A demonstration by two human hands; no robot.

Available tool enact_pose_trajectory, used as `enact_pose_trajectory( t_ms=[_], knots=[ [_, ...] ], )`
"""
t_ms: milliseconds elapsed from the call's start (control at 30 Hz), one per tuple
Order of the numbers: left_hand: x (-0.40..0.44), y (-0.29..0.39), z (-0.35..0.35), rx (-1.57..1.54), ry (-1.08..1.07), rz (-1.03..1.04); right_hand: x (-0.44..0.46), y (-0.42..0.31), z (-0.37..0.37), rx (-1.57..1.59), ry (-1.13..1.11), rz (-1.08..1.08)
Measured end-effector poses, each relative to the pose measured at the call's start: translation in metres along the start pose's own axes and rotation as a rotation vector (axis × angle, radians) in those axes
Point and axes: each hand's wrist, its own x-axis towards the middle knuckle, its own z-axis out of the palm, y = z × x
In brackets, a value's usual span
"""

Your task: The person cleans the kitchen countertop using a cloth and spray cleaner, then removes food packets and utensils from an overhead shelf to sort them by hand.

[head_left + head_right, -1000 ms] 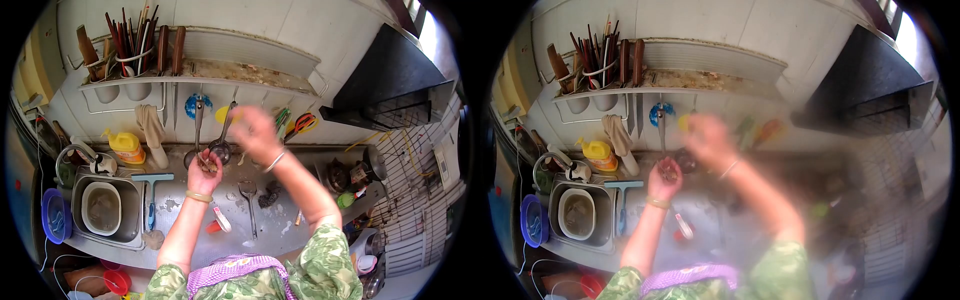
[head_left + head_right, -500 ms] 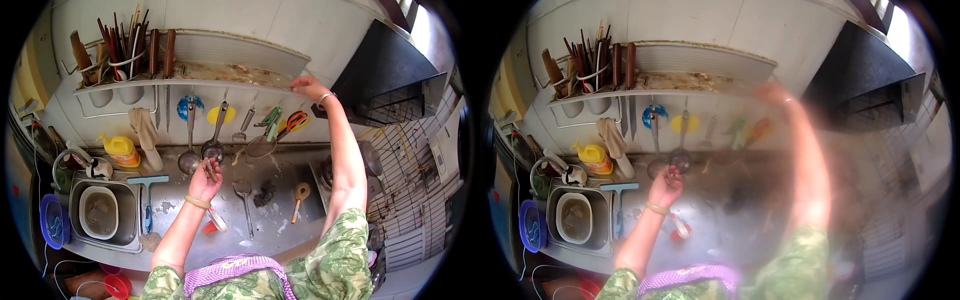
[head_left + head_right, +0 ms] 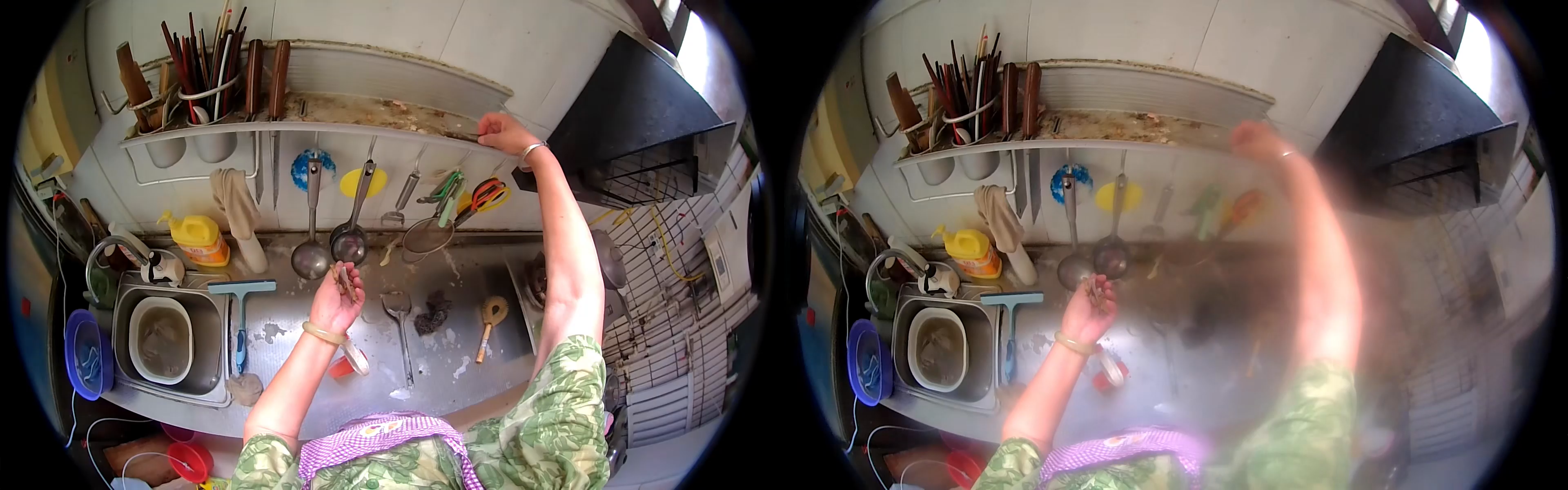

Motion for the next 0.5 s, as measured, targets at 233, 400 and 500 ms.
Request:
enact_pose_trajectory(
  t_ms=[233,400,500],
  knots=[
    [0.002,-0.002,0.010,0.061,-0.064,-0.013,-0.029,-0.045,-0.007,0.476,0.199,0.099],
    [0.001,0.000,0.022,0.163,-0.133,-0.020,-0.056,-0.080,0.010,0.559,0.197,0.007],
    [-0.006,-0.001,0.039,0.222,-0.151,0.039,-0.070,-0.105,0.040,0.570,0.147,-0.101]
  ],
)
